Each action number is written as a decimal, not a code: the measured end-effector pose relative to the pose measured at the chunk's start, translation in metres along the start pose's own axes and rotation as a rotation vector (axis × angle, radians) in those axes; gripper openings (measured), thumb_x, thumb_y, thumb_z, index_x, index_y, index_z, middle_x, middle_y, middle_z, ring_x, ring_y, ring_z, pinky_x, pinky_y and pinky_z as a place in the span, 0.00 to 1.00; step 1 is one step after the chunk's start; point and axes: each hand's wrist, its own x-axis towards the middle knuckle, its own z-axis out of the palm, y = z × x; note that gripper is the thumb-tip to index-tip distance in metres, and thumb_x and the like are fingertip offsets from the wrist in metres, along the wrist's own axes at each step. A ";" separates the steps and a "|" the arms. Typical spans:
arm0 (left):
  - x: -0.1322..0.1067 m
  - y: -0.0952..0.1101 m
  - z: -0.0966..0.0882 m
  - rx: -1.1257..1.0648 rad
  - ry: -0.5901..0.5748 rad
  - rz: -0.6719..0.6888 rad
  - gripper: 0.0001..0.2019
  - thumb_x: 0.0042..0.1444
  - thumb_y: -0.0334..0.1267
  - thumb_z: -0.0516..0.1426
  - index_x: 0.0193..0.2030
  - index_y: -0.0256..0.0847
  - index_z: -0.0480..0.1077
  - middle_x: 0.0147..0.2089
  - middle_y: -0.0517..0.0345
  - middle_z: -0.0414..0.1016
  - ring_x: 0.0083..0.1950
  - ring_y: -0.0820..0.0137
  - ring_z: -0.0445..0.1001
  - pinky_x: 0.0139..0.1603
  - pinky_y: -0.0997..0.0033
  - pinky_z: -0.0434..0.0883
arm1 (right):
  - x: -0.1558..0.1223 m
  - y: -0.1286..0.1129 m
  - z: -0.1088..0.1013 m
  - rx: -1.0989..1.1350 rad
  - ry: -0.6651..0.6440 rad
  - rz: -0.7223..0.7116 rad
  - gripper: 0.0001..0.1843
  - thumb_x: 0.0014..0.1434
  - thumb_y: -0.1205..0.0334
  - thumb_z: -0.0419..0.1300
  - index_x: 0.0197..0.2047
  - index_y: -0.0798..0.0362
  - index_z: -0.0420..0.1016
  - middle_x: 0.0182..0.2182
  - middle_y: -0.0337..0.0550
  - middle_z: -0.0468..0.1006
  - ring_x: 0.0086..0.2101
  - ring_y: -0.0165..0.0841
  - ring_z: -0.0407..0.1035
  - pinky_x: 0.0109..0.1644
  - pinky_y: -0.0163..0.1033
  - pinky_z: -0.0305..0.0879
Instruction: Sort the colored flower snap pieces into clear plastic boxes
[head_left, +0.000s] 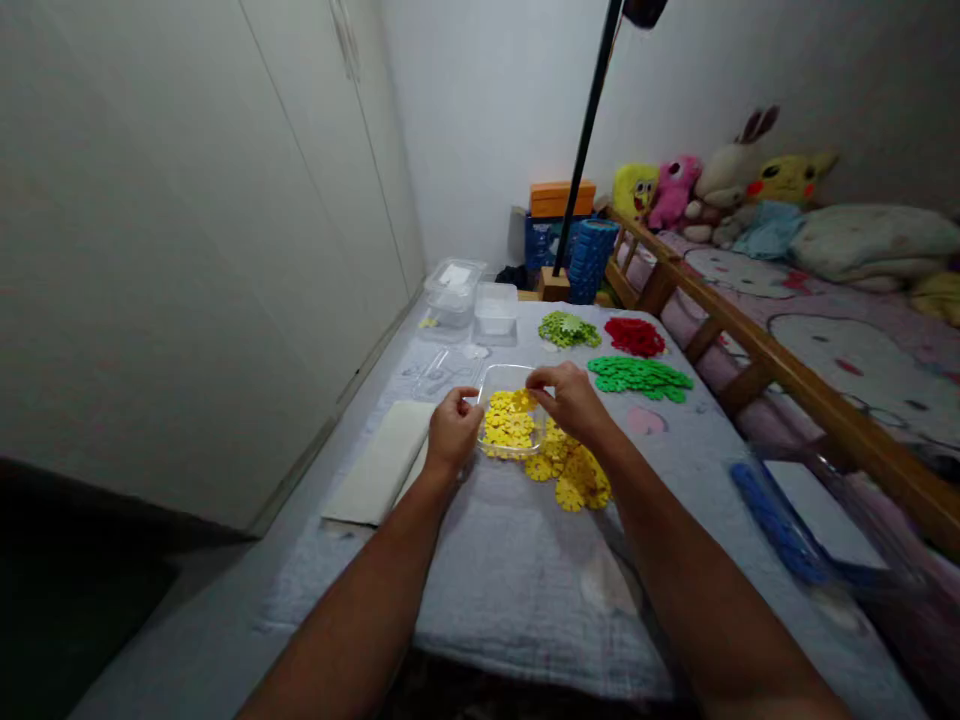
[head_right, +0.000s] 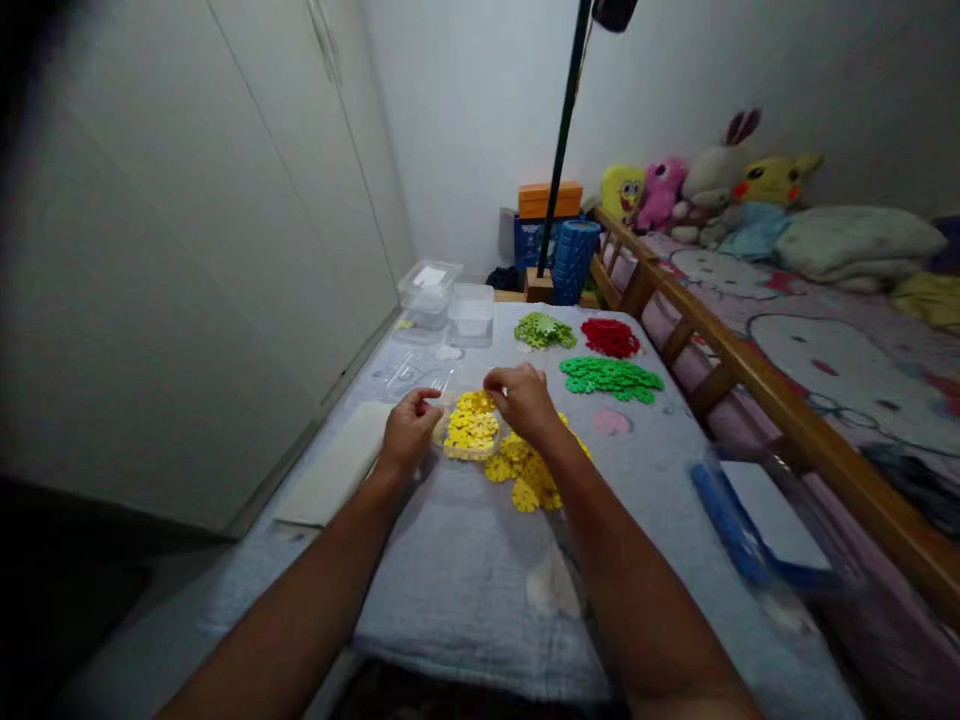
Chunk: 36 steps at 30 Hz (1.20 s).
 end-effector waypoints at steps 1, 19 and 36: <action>-0.001 -0.001 0.001 -0.005 0.000 0.005 0.15 0.47 0.39 0.59 0.42 0.39 0.75 0.23 0.70 0.62 0.25 0.73 0.62 0.30 0.72 0.60 | 0.002 -0.002 0.004 -0.021 -0.013 0.009 0.10 0.65 0.69 0.63 0.43 0.48 0.85 0.40 0.45 0.87 0.47 0.43 0.71 0.55 0.47 0.58; -0.002 -0.005 0.003 -0.031 0.016 0.009 0.15 0.48 0.41 0.60 0.43 0.39 0.76 0.24 0.68 0.64 0.26 0.72 0.64 0.30 0.72 0.60 | -0.038 0.085 -0.010 -0.199 -0.236 0.171 0.15 0.64 0.59 0.64 0.51 0.52 0.86 0.51 0.52 0.85 0.53 0.44 0.75 0.58 0.43 0.63; -0.002 -0.008 0.003 -0.044 0.026 0.019 0.15 0.49 0.43 0.61 0.43 0.40 0.77 0.25 0.67 0.64 0.27 0.72 0.65 0.30 0.73 0.61 | -0.051 0.095 0.007 0.219 -0.113 0.252 0.09 0.50 0.65 0.66 0.37 0.50 0.77 0.29 0.36 0.78 0.30 0.32 0.69 0.34 0.35 0.60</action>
